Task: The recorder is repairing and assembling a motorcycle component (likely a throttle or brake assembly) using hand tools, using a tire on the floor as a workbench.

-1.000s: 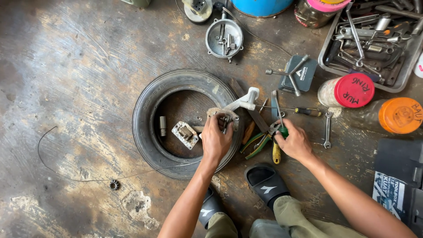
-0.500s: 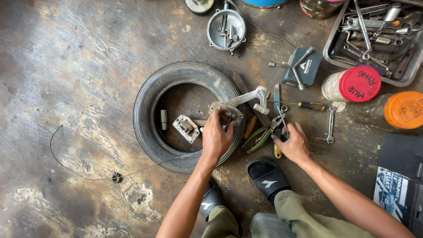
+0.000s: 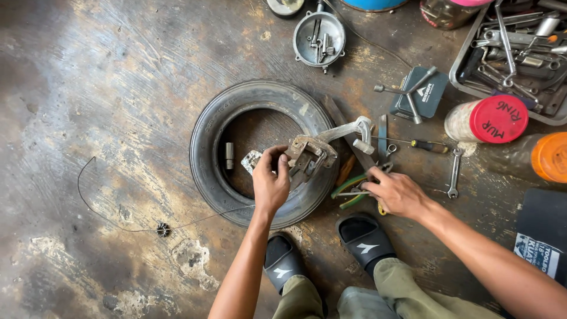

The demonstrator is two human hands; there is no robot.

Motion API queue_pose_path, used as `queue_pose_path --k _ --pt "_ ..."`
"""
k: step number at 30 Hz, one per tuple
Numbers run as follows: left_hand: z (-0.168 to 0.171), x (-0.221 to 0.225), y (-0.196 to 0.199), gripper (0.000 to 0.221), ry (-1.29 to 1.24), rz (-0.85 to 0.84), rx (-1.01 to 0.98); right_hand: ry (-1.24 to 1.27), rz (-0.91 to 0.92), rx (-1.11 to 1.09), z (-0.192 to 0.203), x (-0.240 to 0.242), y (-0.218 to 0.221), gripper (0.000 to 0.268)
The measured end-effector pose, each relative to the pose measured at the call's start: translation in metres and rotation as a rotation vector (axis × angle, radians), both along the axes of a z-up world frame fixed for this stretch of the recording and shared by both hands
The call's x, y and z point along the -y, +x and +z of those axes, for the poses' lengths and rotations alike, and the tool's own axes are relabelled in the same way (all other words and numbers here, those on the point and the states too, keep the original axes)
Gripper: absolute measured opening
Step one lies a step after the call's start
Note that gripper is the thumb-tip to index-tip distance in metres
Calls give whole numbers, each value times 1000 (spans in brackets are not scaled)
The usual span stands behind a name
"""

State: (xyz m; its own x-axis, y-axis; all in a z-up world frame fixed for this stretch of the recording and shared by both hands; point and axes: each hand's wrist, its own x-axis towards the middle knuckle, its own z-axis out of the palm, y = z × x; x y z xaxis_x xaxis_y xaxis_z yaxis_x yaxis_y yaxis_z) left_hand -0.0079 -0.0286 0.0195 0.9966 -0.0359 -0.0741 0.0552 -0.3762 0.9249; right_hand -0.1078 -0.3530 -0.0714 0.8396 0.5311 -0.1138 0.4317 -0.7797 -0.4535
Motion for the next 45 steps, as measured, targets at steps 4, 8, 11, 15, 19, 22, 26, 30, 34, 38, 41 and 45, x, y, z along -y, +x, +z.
queue_pose_path --k 4,8,11,15,19,22,26,30,34,38,41,45 --pt "-12 -7 -4 22 -90 -85 -47 290 -189 6 48 -11 2 19" --pt "7 8 -10 22 -171 -165 -6 546 -305 -4 78 -35 13 19" --pt "21 21 -7 65 -252 -356 81 661 -392 57 99 -55 28 21" --pt "37 36 -11 111 -313 -468 4 779 -368 37 131 -98 44 23" --pt "45 38 -12 126 -447 -346 -100 836 -341 2 154 -130 58 19" --pt "72 26 0 82 -507 -406 -291 840 -264 -50 173 -143 70 21" --pt "67 21 -4 125 -526 -436 -241 789 -159 -131 199 -146 79 25" --pt "22 18 5 83 -901 -165 -199 860 -297 34 175 -121 73 19" --pt "35 10 30 37 -825 -135 83 808 -516 -68 143 -77 41 16" --pt "33 20 38 12 -721 -181 151 726 -587 -133 108 -69 12 15" --pt "25 30 42 25 -823 -78 170 614 -602 -148 90 -69 8 18" --pt "27 39 44 38 -756 -115 295 514 -605 -178 72 -61 10 21"
